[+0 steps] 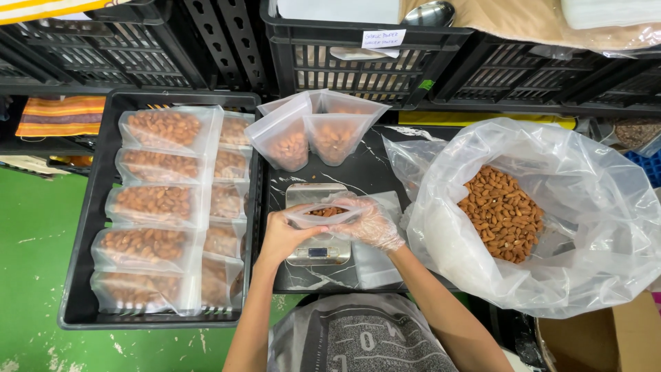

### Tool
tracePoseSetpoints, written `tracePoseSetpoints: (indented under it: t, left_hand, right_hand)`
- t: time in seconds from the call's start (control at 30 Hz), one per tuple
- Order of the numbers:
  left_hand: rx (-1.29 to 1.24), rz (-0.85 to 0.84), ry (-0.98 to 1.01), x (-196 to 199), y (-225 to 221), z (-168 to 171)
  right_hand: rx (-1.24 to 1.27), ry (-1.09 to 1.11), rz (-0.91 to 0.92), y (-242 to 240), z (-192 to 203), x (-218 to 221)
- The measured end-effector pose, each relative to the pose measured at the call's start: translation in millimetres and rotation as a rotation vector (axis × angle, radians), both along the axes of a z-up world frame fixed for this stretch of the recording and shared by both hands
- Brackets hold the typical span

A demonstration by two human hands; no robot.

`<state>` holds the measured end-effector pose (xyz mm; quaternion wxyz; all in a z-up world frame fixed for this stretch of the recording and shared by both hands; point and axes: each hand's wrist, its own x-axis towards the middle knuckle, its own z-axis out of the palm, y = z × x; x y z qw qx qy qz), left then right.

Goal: The person scoops almonds from a large plastic bag by hand, weighs them on a digital scale, and transfers the measured portions into smaller plastic pouches before placing them into a black crate.

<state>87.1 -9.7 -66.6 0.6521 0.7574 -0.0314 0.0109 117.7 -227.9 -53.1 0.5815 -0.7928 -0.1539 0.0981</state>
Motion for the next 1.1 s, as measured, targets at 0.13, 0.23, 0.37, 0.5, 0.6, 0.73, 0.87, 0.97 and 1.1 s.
tracePoseSetpoints:
  t: [0.13, 0.23, 0.37, 0.5, 0.6, 0.73, 0.87, 0.97, 1.1]
  left_hand:
    - [0.049, -0.022, 0.004, -1, 7, 19]
    - [0.049, -0.026, -0.037, -2, 11, 41]
    - [-0.006, 0.015, -0.109, -2, 22, 44]
    - [-0.058, 0.066, -0.114, -5, 26, 34]
    - [-0.121, 0.158, -0.159, -8, 28, 25]
    - [-0.144, 0.188, -0.214, -11, 24, 25]
    - [-0.082, 0.224, -0.28, -12, 9, 38]
    - [-0.083, 0.233, -0.287, -10, 4, 33]
    - [-0.053, 0.29, -0.284, -12, 17, 6]
  right_hand:
    - [0.105, 0.02, -0.006, -3, -9, -8]
    - [0.147, 0.013, -0.044, -3, 19, -13]
    - [0.167, -0.035, -0.08, -6, 54, -11]
    - [0.115, -0.066, -0.083, -12, 71, -12]
    - [-0.018, -0.093, -0.045, -16, 87, -8]
    - [-0.236, -0.179, 0.1, -6, 130, 0]
    - [-0.573, -0.398, 0.294, 17, 124, 5]
    - [-0.695, -0.482, 0.243, 49, 63, 11]
    - [-0.761, -0.566, 0.223, 65, 109, 3]
